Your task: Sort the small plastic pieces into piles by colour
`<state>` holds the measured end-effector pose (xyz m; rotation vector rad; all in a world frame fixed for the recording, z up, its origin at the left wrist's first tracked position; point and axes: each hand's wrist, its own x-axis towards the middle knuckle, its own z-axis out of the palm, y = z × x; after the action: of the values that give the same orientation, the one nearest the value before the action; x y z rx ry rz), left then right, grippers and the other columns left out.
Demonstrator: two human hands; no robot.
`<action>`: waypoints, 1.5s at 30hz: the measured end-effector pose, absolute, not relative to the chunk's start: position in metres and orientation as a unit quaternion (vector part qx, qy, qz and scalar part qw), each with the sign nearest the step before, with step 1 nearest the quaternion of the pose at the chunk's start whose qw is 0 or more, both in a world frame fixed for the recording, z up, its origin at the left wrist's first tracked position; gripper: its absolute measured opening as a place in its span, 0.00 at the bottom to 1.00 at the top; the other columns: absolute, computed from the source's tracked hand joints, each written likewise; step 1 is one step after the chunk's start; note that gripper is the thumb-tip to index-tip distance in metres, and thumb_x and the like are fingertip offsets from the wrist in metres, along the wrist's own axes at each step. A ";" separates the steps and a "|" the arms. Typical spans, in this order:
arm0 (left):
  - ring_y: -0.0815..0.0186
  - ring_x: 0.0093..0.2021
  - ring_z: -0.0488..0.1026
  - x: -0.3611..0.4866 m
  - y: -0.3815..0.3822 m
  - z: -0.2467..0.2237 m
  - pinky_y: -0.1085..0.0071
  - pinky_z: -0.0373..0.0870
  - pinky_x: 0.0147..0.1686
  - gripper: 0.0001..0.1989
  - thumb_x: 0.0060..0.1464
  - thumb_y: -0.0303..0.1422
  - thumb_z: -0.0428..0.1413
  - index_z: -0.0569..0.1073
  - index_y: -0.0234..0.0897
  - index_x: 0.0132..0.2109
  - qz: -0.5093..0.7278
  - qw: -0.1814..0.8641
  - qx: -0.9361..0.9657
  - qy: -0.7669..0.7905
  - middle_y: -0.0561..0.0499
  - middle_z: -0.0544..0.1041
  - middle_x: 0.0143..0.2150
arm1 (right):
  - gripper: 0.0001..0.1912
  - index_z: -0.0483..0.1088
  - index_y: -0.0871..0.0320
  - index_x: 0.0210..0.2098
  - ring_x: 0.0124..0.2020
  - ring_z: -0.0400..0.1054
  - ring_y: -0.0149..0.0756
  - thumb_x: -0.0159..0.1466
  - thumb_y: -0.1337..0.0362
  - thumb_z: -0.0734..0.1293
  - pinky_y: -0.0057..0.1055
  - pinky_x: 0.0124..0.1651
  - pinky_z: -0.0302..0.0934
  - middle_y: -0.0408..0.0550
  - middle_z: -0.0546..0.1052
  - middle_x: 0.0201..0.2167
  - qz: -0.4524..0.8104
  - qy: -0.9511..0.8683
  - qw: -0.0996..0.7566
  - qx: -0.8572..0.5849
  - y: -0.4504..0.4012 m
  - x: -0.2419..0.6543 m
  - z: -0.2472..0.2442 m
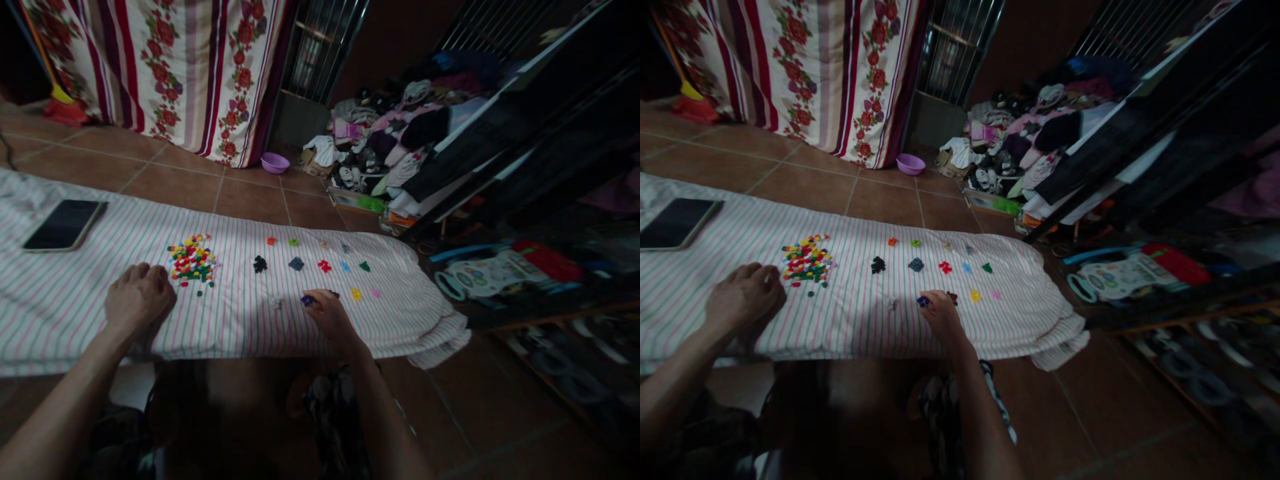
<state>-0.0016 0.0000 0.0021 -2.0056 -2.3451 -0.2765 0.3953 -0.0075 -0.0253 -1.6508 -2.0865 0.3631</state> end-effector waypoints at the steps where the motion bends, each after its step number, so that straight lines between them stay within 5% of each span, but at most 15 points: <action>1: 0.50 0.48 0.68 -0.001 0.000 0.002 0.57 0.66 0.41 0.18 0.59 0.37 0.38 0.71 0.41 0.44 -0.090 0.024 -0.646 -0.758 0.38 0.72 0.46 | 0.18 0.74 0.57 0.45 0.44 0.71 0.40 0.56 0.72 0.64 0.37 0.47 0.66 0.53 0.77 0.44 0.133 -0.754 0.227 -0.602 -0.007 0.395 -0.026; 14: 0.48 0.48 0.68 -0.003 0.001 0.001 0.55 0.64 0.42 0.16 0.56 0.35 0.44 0.72 0.40 0.47 -0.128 -0.007 -0.642 -0.756 0.36 0.72 0.48 | 0.14 0.75 0.58 0.43 0.38 0.72 0.38 0.57 0.70 0.66 0.36 0.44 0.68 0.53 0.76 0.43 0.161 -0.730 0.240 -0.619 -0.008 0.391 -0.025; 26: 0.50 0.49 0.69 0.003 -0.001 0.009 0.58 0.64 0.42 0.19 0.59 0.36 0.39 0.72 0.36 0.47 -0.077 -0.005 -0.635 -0.769 0.37 0.72 0.49 | 0.13 0.75 0.56 0.42 0.40 0.72 0.38 0.57 0.70 0.66 0.37 0.46 0.68 0.52 0.76 0.42 0.123 -0.733 0.241 -0.624 -0.008 0.394 -0.027; 34: 0.54 0.51 0.69 0.002 0.000 0.012 0.61 0.64 0.44 0.20 0.61 0.37 0.38 0.71 0.35 0.48 -0.052 0.000 -0.635 -0.771 0.41 0.72 0.49 | 0.12 0.76 0.55 0.41 0.39 0.72 0.39 0.61 0.59 0.65 0.35 0.38 0.71 0.53 0.76 0.41 0.100 -0.711 0.321 -0.617 -0.011 0.393 -0.024; 39: 0.50 0.54 0.66 0.003 0.001 0.009 0.58 0.63 0.49 0.21 0.60 0.34 0.37 0.71 0.33 0.47 -0.040 0.015 -0.646 -0.762 0.38 0.71 0.48 | 0.15 0.76 0.56 0.42 0.35 0.72 0.37 0.66 0.57 0.61 0.34 0.38 0.70 0.54 0.78 0.41 0.065 -0.715 0.369 -0.590 -0.014 0.381 -0.015; 45: 0.46 0.59 0.61 0.001 0.006 0.002 0.49 0.61 0.52 0.23 0.60 0.33 0.34 0.69 0.32 0.51 0.007 -0.021 -0.645 -0.764 0.35 0.68 0.53 | 0.14 0.76 0.55 0.42 0.43 0.73 0.37 0.67 0.61 0.60 0.35 0.48 0.69 0.51 0.78 0.41 0.068 -0.766 0.361 -0.528 -0.014 0.356 -0.002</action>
<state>0.0007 0.0062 0.0021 -2.0532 -2.4329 0.0229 0.3563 -0.0141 -0.0021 -1.3600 -1.9725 0.1744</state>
